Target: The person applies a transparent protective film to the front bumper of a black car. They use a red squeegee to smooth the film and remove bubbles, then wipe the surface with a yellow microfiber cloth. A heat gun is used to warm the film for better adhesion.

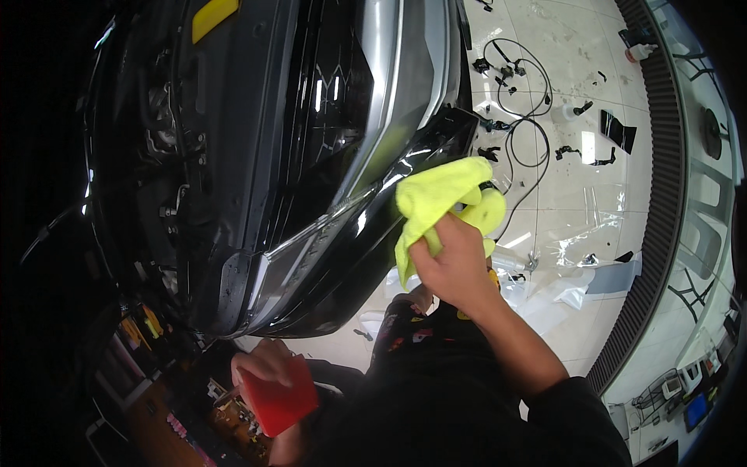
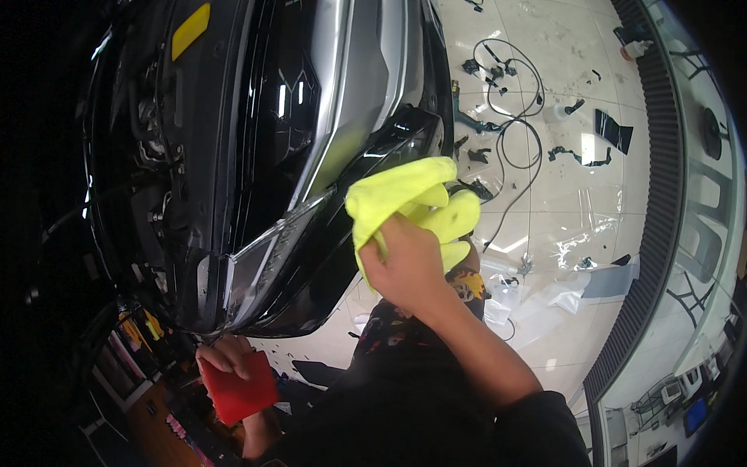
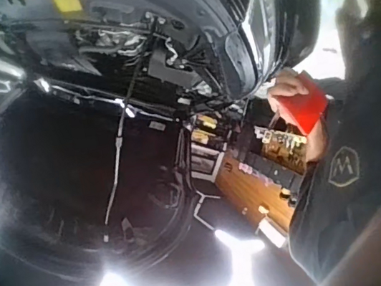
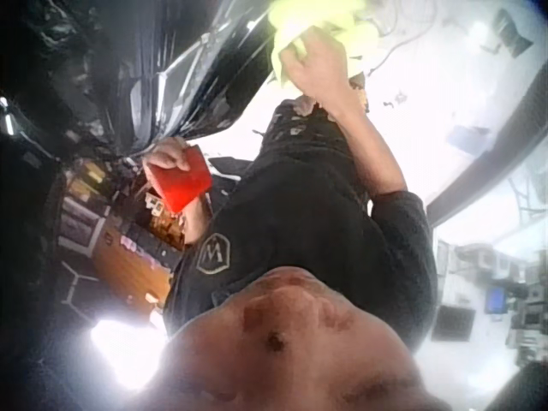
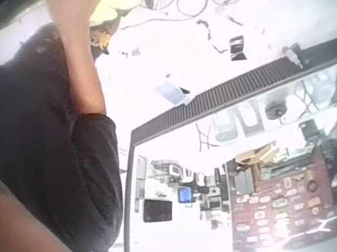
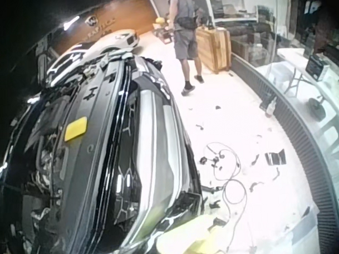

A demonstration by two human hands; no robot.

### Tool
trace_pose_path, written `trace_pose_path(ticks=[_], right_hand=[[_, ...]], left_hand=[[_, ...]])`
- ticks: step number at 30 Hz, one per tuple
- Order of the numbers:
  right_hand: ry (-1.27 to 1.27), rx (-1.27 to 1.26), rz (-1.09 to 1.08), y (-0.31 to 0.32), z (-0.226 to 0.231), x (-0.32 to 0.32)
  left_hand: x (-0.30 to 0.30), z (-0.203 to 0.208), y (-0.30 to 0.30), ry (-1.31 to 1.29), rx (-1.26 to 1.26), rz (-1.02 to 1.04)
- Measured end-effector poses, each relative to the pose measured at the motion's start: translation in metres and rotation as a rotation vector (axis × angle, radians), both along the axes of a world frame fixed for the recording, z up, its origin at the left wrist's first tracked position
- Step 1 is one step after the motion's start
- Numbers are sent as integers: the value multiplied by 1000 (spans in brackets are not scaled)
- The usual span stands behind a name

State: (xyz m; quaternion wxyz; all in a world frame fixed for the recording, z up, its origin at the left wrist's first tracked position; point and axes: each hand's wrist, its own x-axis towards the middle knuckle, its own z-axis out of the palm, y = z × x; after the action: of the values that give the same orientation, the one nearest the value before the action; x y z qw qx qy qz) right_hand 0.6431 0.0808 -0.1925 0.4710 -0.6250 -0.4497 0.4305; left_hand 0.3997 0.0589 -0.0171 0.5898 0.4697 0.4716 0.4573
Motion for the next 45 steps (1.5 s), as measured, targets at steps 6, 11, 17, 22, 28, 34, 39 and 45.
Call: trace_pose_path(ticks=[6, 11, 17, 22, 28, 34, 39, 45], right_hand=[[-208, -26, 162, 28, 10, -12], [-272, -112, 94, 27, 7, -4], [51, -84, -265, -4, -6, 1], [-284, -67, 45, -5, 25, -75], [-574, -257, -19, 22, 24, -71], [-74, 121, -263, -29, 9, -68], [-522, 681, -186, -20, 52, -120], [-820, 917, 164, -40, 10, -268]], left_hand=[[7, -9, -4, 12, 7, 84], [-8, -7, -11, 13, 75, 67], [-42, -15, -25, -37, 93, 65], [-56, -12, -35, -123, 70, 69], [-105, 3, -59, -140, 198, 26], [-189, 0, -119, -194, 334, 247], [-269, -12, -186, -269, 340, 425], [-324, -15, -250, -345, 401, 558]])
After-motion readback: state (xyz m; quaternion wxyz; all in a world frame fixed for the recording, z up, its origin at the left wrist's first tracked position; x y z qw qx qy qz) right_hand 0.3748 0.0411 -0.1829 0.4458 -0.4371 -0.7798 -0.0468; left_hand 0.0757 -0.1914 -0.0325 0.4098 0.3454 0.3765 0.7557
